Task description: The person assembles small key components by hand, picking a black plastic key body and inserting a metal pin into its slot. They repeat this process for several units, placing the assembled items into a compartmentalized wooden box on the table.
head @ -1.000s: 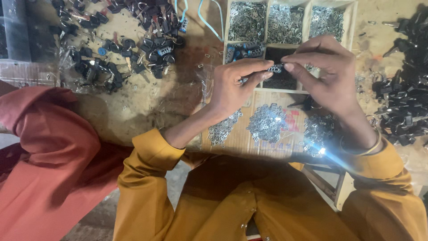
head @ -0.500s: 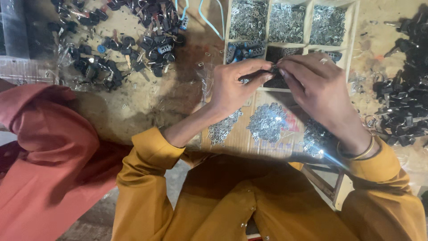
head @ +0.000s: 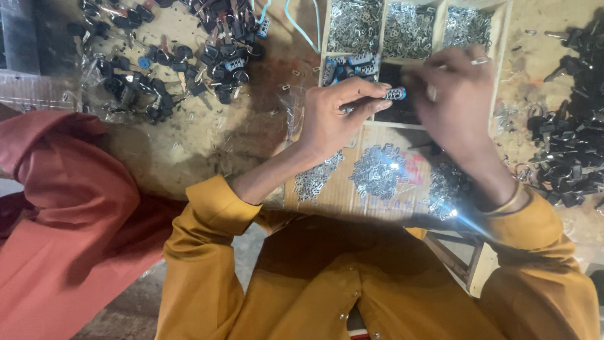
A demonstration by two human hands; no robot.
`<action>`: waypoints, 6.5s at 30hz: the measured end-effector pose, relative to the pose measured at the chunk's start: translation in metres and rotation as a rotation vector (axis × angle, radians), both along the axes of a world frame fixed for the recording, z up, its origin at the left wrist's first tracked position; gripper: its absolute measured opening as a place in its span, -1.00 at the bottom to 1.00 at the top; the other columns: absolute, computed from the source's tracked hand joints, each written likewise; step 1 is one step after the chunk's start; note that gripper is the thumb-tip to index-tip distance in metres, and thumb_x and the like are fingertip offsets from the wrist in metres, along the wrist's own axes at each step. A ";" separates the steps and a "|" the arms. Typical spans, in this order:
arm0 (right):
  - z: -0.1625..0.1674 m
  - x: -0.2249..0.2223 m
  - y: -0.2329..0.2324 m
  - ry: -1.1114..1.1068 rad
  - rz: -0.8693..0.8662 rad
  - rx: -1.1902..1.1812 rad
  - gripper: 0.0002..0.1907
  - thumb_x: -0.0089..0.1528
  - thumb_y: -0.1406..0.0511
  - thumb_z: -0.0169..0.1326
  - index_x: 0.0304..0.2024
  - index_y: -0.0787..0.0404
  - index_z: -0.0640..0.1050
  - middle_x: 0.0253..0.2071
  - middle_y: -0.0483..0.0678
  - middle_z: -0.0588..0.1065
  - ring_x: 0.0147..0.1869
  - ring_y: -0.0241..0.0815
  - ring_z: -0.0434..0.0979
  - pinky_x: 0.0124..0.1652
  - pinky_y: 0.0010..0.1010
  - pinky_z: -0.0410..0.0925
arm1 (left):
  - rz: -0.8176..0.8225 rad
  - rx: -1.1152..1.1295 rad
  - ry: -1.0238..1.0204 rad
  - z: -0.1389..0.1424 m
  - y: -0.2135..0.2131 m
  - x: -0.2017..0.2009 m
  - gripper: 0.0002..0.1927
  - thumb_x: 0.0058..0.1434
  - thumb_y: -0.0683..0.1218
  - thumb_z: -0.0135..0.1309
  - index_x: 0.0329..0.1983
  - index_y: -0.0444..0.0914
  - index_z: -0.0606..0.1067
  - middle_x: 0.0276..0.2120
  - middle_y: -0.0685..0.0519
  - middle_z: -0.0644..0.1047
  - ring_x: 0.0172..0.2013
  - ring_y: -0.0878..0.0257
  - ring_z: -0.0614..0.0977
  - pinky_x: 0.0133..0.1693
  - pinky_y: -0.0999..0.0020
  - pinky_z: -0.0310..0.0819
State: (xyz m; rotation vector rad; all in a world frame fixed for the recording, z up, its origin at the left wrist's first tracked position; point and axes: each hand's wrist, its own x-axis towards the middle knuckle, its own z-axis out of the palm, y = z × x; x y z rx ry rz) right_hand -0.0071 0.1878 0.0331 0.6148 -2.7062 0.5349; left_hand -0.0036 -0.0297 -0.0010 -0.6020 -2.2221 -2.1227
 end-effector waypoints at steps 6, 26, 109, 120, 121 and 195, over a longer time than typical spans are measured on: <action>-0.005 0.001 0.002 -0.116 0.005 0.047 -0.88 0.18 0.29 0.37 -0.24 0.06 0.70 -0.20 -0.14 0.51 0.05 0.00 0.38 0.02 -0.13 0.18 | 0.008 0.017 -0.073 0.005 -0.001 0.001 -0.86 0.30 -0.28 0.26 -0.09 -0.32 0.60 -0.08 -0.02 0.70 -0.09 0.28 0.76 -0.08 0.41 0.75; 0.010 0.002 0.006 -0.467 0.220 -0.637 -0.84 0.34 0.54 0.20 -0.02 0.39 0.63 -0.03 0.03 0.52 0.03 -0.25 0.52 0.01 -0.46 0.41 | 0.040 -0.058 -0.015 0.004 0.000 -0.002 -0.82 0.23 -0.25 0.31 -0.11 -0.30 0.63 -0.12 -0.03 0.69 -0.11 0.24 0.77 -0.09 0.40 0.78; -0.010 0.216 -0.075 -0.291 0.175 -0.057 -0.56 0.10 0.20 0.38 0.05 -0.02 0.68 0.36 -0.07 0.29 0.44 0.23 0.20 0.32 -0.02 0.19 | 0.445 0.100 -0.286 -0.032 -0.078 0.258 -0.77 0.24 -0.33 0.28 -0.04 -0.41 0.59 -0.09 -0.14 0.64 -0.29 0.23 0.74 -0.38 0.51 0.66; -0.027 0.231 -0.070 -0.381 0.013 -0.508 -0.81 0.22 0.46 0.30 -0.11 0.21 0.66 -0.13 -0.06 0.56 -0.01 -0.18 0.53 -0.03 -0.36 0.41 | 0.313 0.004 -0.225 -0.046 -0.058 0.255 -0.74 0.27 -0.32 0.25 0.02 -0.36 0.58 -0.04 -0.09 0.67 -0.26 0.27 0.77 -0.45 0.63 0.49; -0.025 0.230 -0.072 -0.375 0.009 -0.484 -0.80 0.20 0.47 0.30 -0.12 0.22 0.67 -0.15 -0.06 0.56 -0.04 -0.16 0.52 -0.04 -0.33 0.38 | 0.313 0.001 -0.226 -0.047 -0.057 0.255 -0.74 0.27 -0.32 0.25 0.02 -0.35 0.58 -0.04 -0.09 0.67 -0.25 0.27 0.78 -0.45 0.63 0.50; -0.045 0.246 -0.027 -0.101 0.125 -0.049 -0.72 0.15 0.34 0.45 -0.11 -0.06 0.70 0.06 -0.24 0.51 0.17 -0.14 0.40 0.22 -0.11 0.08 | 0.208 0.167 -0.298 -0.066 -0.041 0.256 -0.80 0.31 -0.39 0.18 -0.01 -0.42 0.57 0.01 -0.15 0.64 -0.11 0.11 0.77 -0.29 0.50 0.69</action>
